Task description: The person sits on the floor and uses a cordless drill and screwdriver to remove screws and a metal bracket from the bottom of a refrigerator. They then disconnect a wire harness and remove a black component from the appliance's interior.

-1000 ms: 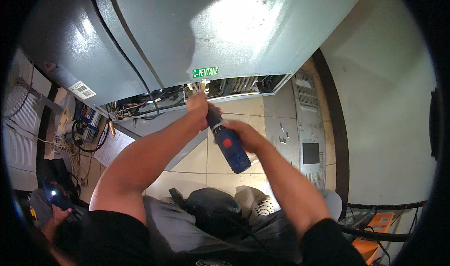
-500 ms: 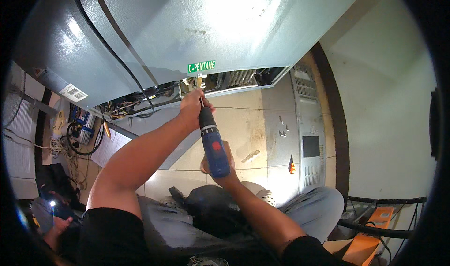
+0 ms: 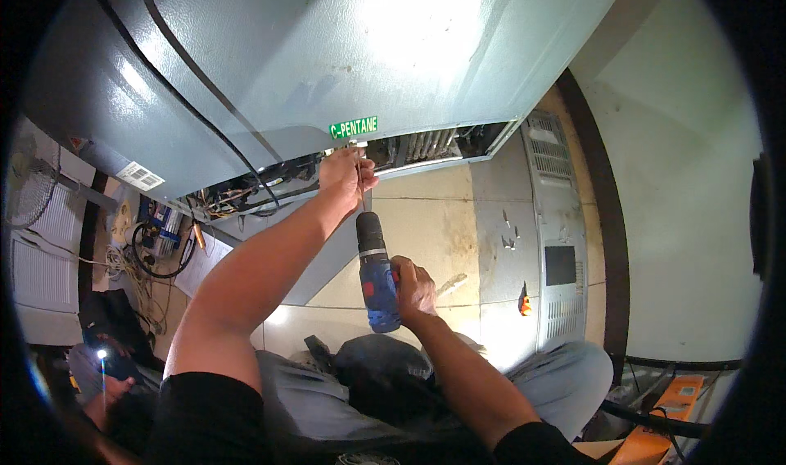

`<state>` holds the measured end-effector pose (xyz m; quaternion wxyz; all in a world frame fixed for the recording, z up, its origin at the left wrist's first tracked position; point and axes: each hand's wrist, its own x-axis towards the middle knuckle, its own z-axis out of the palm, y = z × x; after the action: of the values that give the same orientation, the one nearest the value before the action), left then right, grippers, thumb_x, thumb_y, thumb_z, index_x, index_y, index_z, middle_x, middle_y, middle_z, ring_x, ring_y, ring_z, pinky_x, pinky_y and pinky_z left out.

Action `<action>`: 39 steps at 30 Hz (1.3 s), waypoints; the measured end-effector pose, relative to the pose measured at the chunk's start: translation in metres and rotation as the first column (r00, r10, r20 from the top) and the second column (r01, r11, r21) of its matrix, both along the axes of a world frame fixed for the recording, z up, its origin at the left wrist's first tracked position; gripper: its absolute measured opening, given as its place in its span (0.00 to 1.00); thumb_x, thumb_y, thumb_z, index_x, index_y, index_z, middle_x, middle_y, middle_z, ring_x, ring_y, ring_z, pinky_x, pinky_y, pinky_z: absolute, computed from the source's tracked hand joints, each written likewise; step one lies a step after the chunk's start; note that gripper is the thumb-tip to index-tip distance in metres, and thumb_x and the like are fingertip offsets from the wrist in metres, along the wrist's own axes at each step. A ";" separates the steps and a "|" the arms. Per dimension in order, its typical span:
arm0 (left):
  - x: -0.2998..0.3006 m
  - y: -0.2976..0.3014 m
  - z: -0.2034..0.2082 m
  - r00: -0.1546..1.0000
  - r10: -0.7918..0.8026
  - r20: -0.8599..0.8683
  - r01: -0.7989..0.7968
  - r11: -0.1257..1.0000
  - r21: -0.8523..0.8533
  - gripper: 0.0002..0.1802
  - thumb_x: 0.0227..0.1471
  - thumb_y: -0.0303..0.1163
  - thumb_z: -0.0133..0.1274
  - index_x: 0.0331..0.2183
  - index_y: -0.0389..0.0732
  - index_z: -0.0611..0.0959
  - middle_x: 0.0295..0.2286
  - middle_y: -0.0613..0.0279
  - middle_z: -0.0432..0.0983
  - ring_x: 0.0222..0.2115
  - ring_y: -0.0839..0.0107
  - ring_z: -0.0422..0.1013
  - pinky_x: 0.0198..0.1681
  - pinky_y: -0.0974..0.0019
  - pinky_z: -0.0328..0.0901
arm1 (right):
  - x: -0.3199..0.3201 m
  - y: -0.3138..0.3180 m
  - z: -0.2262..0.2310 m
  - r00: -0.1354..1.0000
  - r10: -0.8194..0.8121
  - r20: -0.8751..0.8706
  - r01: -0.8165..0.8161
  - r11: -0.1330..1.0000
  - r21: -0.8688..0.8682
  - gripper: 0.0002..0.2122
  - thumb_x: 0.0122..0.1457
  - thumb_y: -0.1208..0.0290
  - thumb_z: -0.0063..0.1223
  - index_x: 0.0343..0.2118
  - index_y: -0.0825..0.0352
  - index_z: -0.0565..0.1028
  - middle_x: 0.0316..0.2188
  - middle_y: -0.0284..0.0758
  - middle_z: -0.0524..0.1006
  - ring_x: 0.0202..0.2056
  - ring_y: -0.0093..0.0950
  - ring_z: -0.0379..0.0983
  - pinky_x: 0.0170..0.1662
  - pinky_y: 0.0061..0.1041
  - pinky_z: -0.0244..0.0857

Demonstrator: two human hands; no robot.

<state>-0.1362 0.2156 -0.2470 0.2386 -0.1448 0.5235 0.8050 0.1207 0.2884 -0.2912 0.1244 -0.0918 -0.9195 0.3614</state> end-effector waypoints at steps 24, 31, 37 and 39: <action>-0.018 -0.001 -0.022 0.996 -0.016 -0.087 0.029 0.988 0.152 0.07 0.61 0.22 0.40 0.40 0.34 0.74 0.26 0.51 0.75 0.19 0.67 0.74 0.25 0.55 0.78 | -0.016 0.021 0.000 0.997 0.061 0.049 -0.059 0.998 -0.037 0.14 0.56 0.76 0.52 0.46 0.61 0.71 0.34 0.44 0.79 0.37 0.47 0.77 0.40 0.44 0.70; -0.019 -0.001 -0.018 0.995 -0.047 -0.086 0.061 0.984 0.167 0.08 0.66 0.24 0.38 0.41 0.30 0.71 0.32 0.46 0.75 0.28 0.58 0.78 0.40 0.48 0.79 | -0.017 0.017 -0.002 0.997 0.041 0.067 -0.036 0.996 -0.083 0.16 0.54 0.76 0.56 0.47 0.60 0.70 0.39 0.41 0.78 0.39 0.46 0.77 0.41 0.42 0.71; -0.014 0.002 -0.013 0.998 -0.023 -0.057 0.037 0.965 0.261 0.09 0.67 0.25 0.37 0.42 0.29 0.70 0.34 0.44 0.75 0.33 0.52 0.78 0.46 0.45 0.77 | -0.014 0.009 -0.004 1.000 0.003 -0.027 -0.007 0.985 -0.173 0.15 0.54 0.78 0.56 0.44 0.61 0.70 0.37 0.41 0.78 0.37 0.45 0.77 0.39 0.41 0.71; -0.014 0.002 -0.012 0.998 -0.012 -0.054 0.026 0.964 0.266 0.10 0.67 0.26 0.37 0.42 0.29 0.70 0.34 0.44 0.75 0.34 0.51 0.78 0.47 0.45 0.77 | -0.014 0.008 -0.005 1.000 0.012 0.006 -0.011 0.987 -0.160 0.14 0.54 0.78 0.55 0.43 0.62 0.69 0.35 0.41 0.77 0.36 0.45 0.76 0.38 0.42 0.70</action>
<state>-0.1499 0.2180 -0.2590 0.2499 -0.0854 0.4181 0.8692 0.1071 0.2966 -0.2963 0.1115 -0.0974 -0.8885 0.4344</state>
